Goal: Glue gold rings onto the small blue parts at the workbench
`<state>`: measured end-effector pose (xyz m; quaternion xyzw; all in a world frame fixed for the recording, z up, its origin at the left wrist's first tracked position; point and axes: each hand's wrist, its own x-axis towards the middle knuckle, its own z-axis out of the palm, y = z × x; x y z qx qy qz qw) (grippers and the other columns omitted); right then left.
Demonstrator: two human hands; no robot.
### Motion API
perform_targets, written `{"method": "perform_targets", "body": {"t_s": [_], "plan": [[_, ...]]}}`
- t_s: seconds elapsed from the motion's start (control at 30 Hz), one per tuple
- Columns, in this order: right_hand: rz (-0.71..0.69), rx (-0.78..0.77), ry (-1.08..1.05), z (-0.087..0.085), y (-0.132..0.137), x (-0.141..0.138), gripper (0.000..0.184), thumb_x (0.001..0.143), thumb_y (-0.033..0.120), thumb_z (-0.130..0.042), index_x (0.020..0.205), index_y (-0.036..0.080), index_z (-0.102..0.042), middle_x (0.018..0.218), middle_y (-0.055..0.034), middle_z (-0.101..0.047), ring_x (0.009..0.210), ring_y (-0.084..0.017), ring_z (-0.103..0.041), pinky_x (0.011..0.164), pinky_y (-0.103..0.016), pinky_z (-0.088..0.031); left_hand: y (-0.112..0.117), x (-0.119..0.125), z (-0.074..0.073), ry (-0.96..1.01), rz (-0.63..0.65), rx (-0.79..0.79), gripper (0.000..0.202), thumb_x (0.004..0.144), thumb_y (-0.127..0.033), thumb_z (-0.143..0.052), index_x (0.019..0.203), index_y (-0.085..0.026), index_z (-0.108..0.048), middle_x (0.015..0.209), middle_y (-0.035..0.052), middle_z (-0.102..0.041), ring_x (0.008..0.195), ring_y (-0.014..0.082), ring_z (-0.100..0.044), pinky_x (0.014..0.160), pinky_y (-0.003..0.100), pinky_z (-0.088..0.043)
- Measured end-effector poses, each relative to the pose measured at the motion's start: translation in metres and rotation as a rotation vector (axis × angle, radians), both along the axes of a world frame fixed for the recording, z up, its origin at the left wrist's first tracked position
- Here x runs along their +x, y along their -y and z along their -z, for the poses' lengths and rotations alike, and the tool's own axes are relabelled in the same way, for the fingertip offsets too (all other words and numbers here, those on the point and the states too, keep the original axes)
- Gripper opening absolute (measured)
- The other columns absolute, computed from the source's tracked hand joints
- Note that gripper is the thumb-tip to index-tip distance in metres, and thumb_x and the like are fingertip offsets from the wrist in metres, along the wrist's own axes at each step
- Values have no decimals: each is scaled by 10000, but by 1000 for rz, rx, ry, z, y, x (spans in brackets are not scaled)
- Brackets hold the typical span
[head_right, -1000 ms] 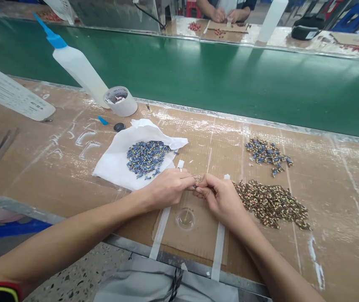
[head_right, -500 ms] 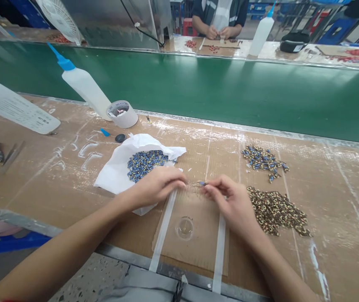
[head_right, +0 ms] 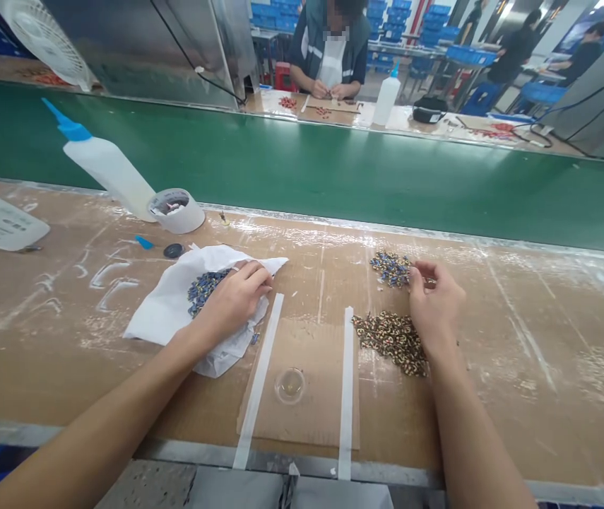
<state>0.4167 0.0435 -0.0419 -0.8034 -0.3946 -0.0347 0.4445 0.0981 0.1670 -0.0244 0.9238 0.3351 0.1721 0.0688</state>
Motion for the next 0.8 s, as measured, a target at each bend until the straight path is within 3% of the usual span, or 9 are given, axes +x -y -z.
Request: {"method": "perform_targets", "body": {"t_s": [0.07, 0.17, 0.27, 0.37, 0.53, 0.8], "plan": [[-85, 48, -32, -9, 3, -18, 283, 881, 421, -591, 996, 183, -690, 952, -100, -735, 750, -213, -678, 712, -378, -547, 1, -3, -4, 72, -18, -18, 136, 914, -79, -466, 866, -155, -567, 873, 66, -601, 852, 215, -542, 787, 344, -441], [-442, 24, -211, -21, 10, -52, 234, 911, 395, -580, 1005, 198, -665, 929, -77, -728, 812, -196, -676, 732, -337, -538, 4, -7, -10, 217, -45, -165, 92, 913, -118, -499, 897, -161, -579, 793, 26, -627, 742, 174, -569, 706, 296, -442], [-840, -205, -351, -27, 19, -83, 230, 925, 389, -578, 1015, 195, -664, 870, -60, -722, 773, -182, -672, 696, -307, -531, 8, -7, -13, 328, -14, -340, 174, 907, -119, -508, 1037, -159, -617, 778, 10, -685, 723, 150, -623, 722, 276, -469], [-1079, -409, -403, -26, 25, -103, 239, 945, 388, -549, 1034, 199, -665, 839, -42, -711, 768, -176, -662, 707, -305, -523, 13, -6, -13, 377, 36, -375, 296, 892, -90, -495, 1151, -131, -633, 862, 52, -723, 818, 164, -657, 797, 304, -494], [-1191, -437, -460, -20, 29, -115, 224, 933, 377, -582, 1051, 203, -658, 858, -37, -693, 765, -168, -635, 704, -302, -515, 21, -1, -11, 428, 90, -456, 223, 870, -79, -515, 956, -134, -713, 800, 48, -722, 723, 139, -654, 718, 272, -512], [-1316, -323, -420, -27, 28, -119, 103, 932, 243, -606, 932, 231, -708, 938, -33, -672, 867, -157, -631, 786, -305, -497, 36, 8, 1, 505, 200, -980, 163, 915, -137, -489, 935, -118, -650, 783, 47, -708, 637, 98, -637, 645, 233, -533]]}}
